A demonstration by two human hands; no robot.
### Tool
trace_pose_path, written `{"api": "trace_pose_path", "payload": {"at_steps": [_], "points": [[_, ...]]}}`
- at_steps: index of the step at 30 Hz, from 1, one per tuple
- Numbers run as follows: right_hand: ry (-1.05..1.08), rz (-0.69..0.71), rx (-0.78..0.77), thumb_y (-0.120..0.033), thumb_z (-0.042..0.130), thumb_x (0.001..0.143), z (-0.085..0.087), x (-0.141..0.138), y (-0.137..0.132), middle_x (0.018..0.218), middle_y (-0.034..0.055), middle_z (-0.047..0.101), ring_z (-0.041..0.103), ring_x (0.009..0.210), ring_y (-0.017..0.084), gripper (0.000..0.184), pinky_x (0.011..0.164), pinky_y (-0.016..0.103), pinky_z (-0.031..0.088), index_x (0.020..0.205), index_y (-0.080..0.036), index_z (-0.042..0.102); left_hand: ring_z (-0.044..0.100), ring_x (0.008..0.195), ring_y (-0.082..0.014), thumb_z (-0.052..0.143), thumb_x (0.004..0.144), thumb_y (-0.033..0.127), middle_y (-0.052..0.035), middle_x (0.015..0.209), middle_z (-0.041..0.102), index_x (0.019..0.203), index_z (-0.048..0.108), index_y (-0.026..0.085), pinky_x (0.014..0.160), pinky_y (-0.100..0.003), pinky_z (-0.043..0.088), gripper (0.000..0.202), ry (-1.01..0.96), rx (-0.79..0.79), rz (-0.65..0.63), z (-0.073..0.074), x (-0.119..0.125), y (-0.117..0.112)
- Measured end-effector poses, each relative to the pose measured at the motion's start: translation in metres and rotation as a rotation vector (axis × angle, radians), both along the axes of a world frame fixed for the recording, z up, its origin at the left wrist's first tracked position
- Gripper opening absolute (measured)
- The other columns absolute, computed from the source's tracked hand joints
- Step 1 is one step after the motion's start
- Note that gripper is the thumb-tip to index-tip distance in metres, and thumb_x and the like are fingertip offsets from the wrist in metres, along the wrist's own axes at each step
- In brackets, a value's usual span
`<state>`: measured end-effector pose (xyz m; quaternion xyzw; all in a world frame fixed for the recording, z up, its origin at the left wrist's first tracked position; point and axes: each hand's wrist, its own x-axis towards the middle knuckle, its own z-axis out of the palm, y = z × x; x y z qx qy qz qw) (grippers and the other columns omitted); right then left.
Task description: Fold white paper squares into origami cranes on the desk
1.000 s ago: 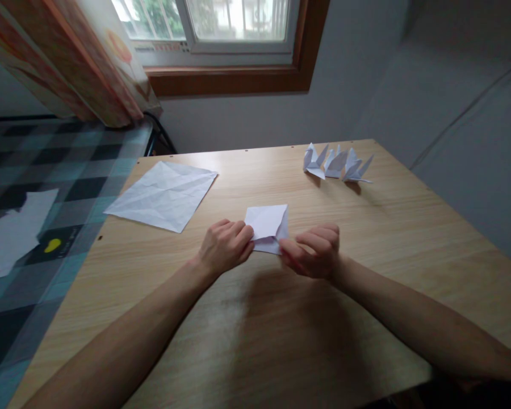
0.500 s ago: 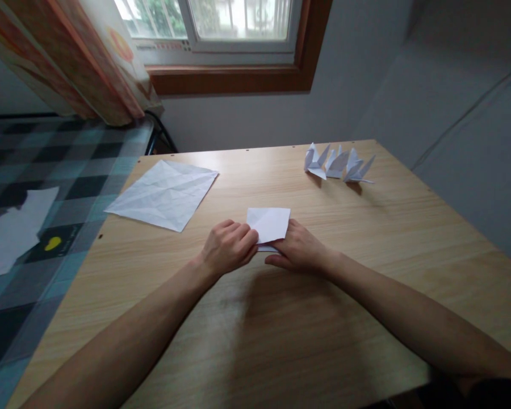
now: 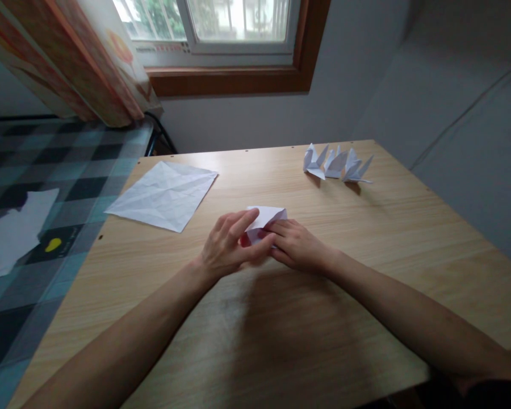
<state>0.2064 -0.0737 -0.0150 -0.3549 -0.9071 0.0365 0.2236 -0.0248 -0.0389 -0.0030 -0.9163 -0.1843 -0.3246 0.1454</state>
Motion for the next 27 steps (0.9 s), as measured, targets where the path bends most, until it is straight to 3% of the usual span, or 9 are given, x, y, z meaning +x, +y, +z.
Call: {"api": "trace_pose_path", "payload": {"at_steps": [4,8,14,22,27], "points": [[0.057,0.035,-0.015,-0.024,0.053,0.096,0.002,0.002,0.000,0.118,0.0163,0.068,0.062,0.113,0.028,0.022,0.100,0.046,0.050,0.112,-0.013,0.064,0.048,0.131,-0.0286,0.069,0.085,0.032,-0.0089,0.139,0.055,0.106,0.065,0.028,0.101,-0.045,0.046,0.022,-0.007,0.135,-0.031,0.003,0.004,0.002],[0.076,0.026,-0.010,-0.023,0.052,0.097,0.001,0.008,0.000,0.111,0.0158,0.069,0.066,0.103,0.026,0.018,0.092,0.043,0.054,0.105,-0.013,0.065,0.044,0.135,-0.0329,0.067,0.082,0.028,-0.0109,0.140,0.057,0.082,0.066,0.020,0.109,-0.051,0.038,0.008,0.095,0.076,0.049,0.006,0.003,0.004],[0.139,0.009,-0.027,-0.017,0.049,0.097,-0.001,0.016,0.002,0.102,0.0126,0.069,0.066,0.092,0.023,0.017,0.083,0.037,0.056,0.091,-0.015,0.065,0.044,0.136,-0.0363,0.062,0.072,0.028,-0.0131,0.140,0.057,0.097,0.072,0.019,0.115,-0.056,0.029,0.028,0.188,-0.042,0.078,0.008,0.003,0.004],[0.242,0.051,-0.091,-0.012,0.052,0.091,0.002,0.022,0.002,0.104,0.0103,0.070,0.065,0.089,0.019,0.014,0.079,0.032,0.053,0.084,-0.018,0.062,0.050,0.131,-0.0335,0.063,0.086,0.031,-0.0105,0.134,0.061,0.090,0.072,0.020,0.112,-0.054,0.036,0.015,0.187,0.012,0.144,0.007,0.002,0.007],[0.258,0.109,-0.160,-0.018,0.059,0.087,0.005,0.018,-0.004,0.089,0.0072,0.069,0.061,0.074,0.016,0.016,0.068,0.028,0.050,0.071,-0.019,0.056,0.059,0.117,-0.0278,0.066,0.088,0.031,-0.0079,0.117,0.069,0.089,0.070,0.021,0.104,-0.050,0.046,0.012,0.072,0.086,0.059,0.006,0.003,0.009]]}}
